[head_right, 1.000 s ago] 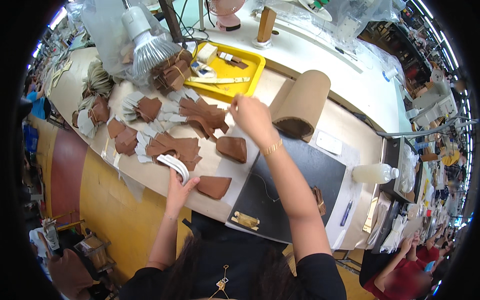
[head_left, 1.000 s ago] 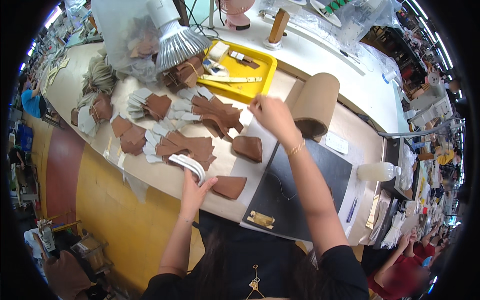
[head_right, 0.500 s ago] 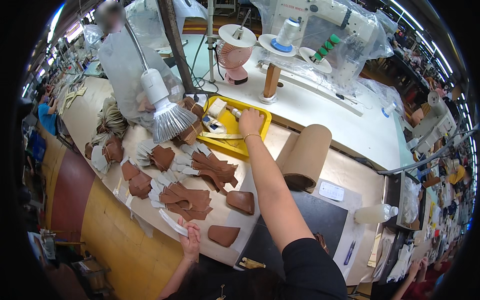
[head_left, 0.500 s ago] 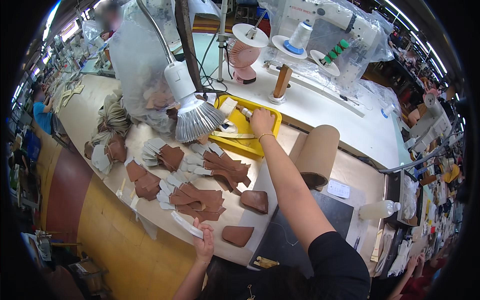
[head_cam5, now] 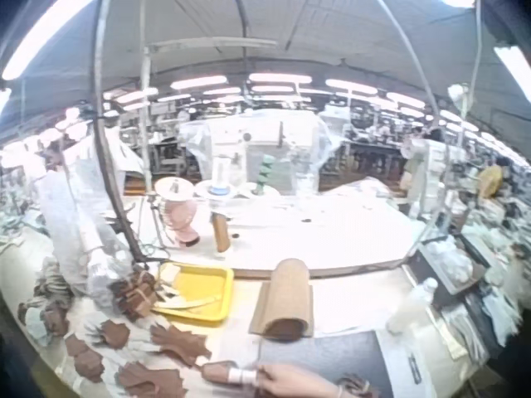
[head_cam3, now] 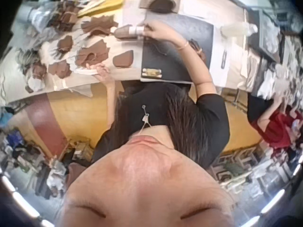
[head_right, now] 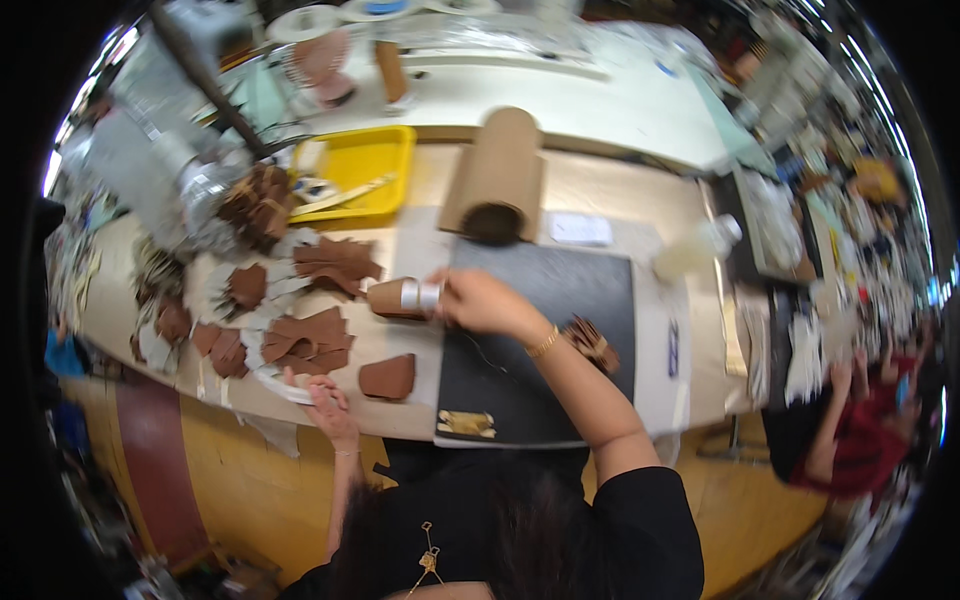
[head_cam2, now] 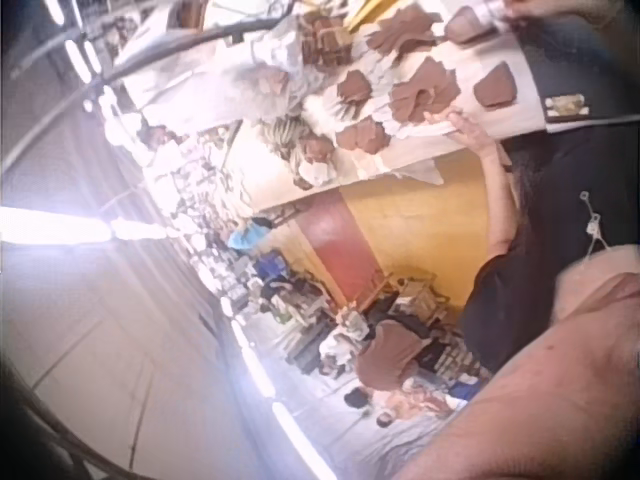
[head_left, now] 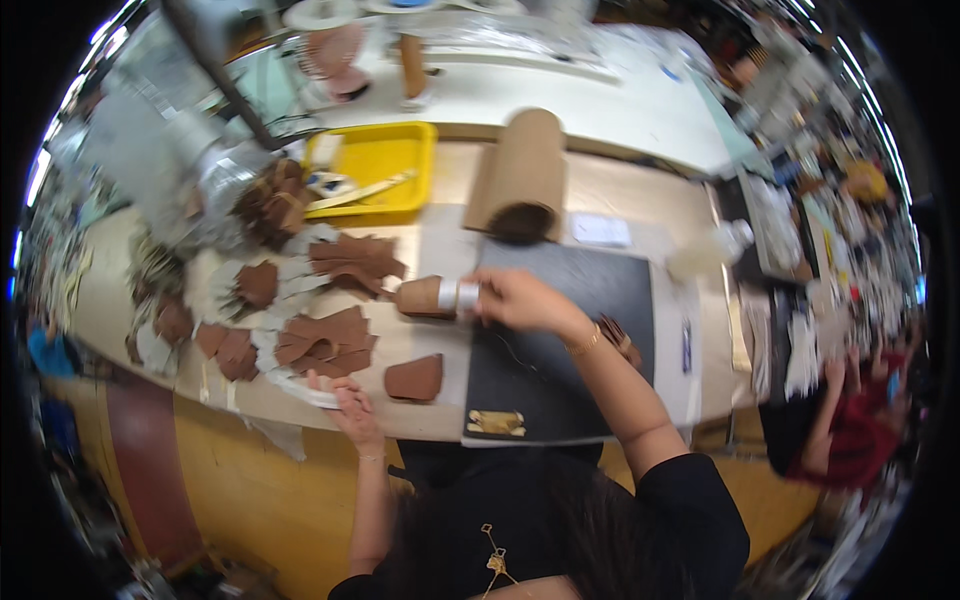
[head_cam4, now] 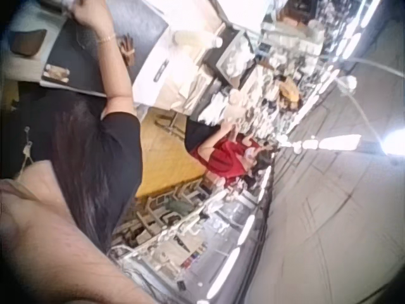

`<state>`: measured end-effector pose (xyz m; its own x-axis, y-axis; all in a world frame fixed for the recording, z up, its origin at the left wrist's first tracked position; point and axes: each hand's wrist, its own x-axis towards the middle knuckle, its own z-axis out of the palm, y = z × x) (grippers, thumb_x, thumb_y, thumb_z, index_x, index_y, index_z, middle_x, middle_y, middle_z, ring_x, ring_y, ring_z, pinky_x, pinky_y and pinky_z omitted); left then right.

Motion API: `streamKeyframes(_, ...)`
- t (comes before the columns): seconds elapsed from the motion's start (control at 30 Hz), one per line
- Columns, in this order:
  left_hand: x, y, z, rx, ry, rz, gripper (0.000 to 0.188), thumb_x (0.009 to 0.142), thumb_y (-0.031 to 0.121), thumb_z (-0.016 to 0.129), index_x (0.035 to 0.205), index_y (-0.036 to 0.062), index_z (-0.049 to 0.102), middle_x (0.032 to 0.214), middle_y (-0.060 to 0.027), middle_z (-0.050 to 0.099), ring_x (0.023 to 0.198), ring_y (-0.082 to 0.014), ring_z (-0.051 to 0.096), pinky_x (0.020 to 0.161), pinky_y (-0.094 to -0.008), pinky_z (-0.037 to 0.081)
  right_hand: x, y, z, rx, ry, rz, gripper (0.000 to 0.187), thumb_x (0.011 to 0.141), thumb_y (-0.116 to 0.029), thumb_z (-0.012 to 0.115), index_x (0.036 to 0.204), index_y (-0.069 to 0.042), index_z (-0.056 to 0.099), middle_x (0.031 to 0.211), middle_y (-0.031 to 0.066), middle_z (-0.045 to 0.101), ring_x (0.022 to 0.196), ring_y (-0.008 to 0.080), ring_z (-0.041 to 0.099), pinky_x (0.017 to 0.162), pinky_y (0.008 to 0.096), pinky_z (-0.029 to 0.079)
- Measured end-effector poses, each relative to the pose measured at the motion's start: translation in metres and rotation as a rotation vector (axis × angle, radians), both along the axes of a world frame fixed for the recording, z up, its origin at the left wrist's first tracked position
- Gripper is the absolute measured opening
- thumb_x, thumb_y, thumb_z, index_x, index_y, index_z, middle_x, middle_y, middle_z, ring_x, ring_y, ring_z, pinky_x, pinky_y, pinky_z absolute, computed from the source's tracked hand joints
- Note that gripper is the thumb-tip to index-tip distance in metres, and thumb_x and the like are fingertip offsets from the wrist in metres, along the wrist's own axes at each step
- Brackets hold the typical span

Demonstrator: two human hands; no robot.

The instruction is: The person picks up brown leather pieces and white backing sheets from a workbench, aligns them, and applies a liquid from a squeeze bottle along the edges. The person then presses the pieces together and places them on the table. The process is repeated for multiple units.

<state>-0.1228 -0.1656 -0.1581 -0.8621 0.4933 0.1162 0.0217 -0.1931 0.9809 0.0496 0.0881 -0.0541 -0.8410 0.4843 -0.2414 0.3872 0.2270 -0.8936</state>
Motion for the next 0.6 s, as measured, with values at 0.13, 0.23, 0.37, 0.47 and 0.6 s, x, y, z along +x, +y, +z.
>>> streamKeyframes(0.13,0.013,0.023,0.028,0.074,0.130,-0.066,0.067,0.100,0.036,0.041,0.149,0.0068,0.007,0.095,-0.0080,0.050,0.057,-0.0080,0.039,0.050,-0.0195,0.036,0.128,-0.054,-0.001,-0.045,-0.066,-0.250,0.031,0.087,-0.012,0.061,0.117,-0.002,0.058,0.093,0.0114,0.071,0.085,0.0195,0.068,0.077,0.0322,0.051)
streamKeyframes(0.23,0.040,0.046,0.049,0.148,0.175,-0.230,0.069,0.099,0.036,0.040,0.149,0.0062,0.004,0.097,-0.0102,0.050,0.058,-0.0096,0.041,0.052,-0.0206,0.037,0.204,-0.062,0.004,0.057,0.003,-0.834,0.031,0.092,-0.003,0.053,0.123,-0.002,0.047,0.092,0.0070,0.065,0.076,0.0126,0.062,0.071,0.0274,0.051)
streamKeyframes(0.37,0.095,0.083,0.063,0.145,0.256,-0.494,0.059,0.103,0.030,0.029,0.149,0.0057,0.001,0.099,-0.0141,0.051,0.057,-0.0119,0.045,0.052,-0.0226,0.041,0.236,-0.056,-0.012,0.477,-0.029,-1.172,0.030,0.091,-0.003,0.051,0.121,-0.003,0.048,0.094,0.0144,0.063,0.084,0.0237,0.063,0.077,0.0343,0.049)
streamKeyframes(0.47,0.142,0.091,0.066,0.110,0.019,-0.646,0.057,0.104,0.027,0.030,0.149,0.0090,0.002,0.100,-0.0161,0.051,0.058,-0.0155,0.054,0.054,-0.0255,0.048,0.216,-0.062,-0.036,0.567,0.001,-0.976,0.034,0.092,-0.007,0.048,0.125,0.000,0.046,0.112,0.0242,0.056,0.099,0.0376,0.056,0.087,0.0417,0.044)
streamKeyframes(0.6,0.182,0.091,0.062,0.058,-0.056,-0.708,0.055,0.104,0.029,0.032,0.148,0.0079,0.006,0.102,-0.0144,0.051,0.060,-0.0163,0.057,0.049,-0.0270,0.051,0.185,-0.074,-0.051,0.806,-0.218,-0.757,0.058,0.072,-0.023,0.077,0.122,-0.007,0.052,0.106,0.0138,0.056,0.095,0.0341,0.053,0.082,0.0437,0.044)
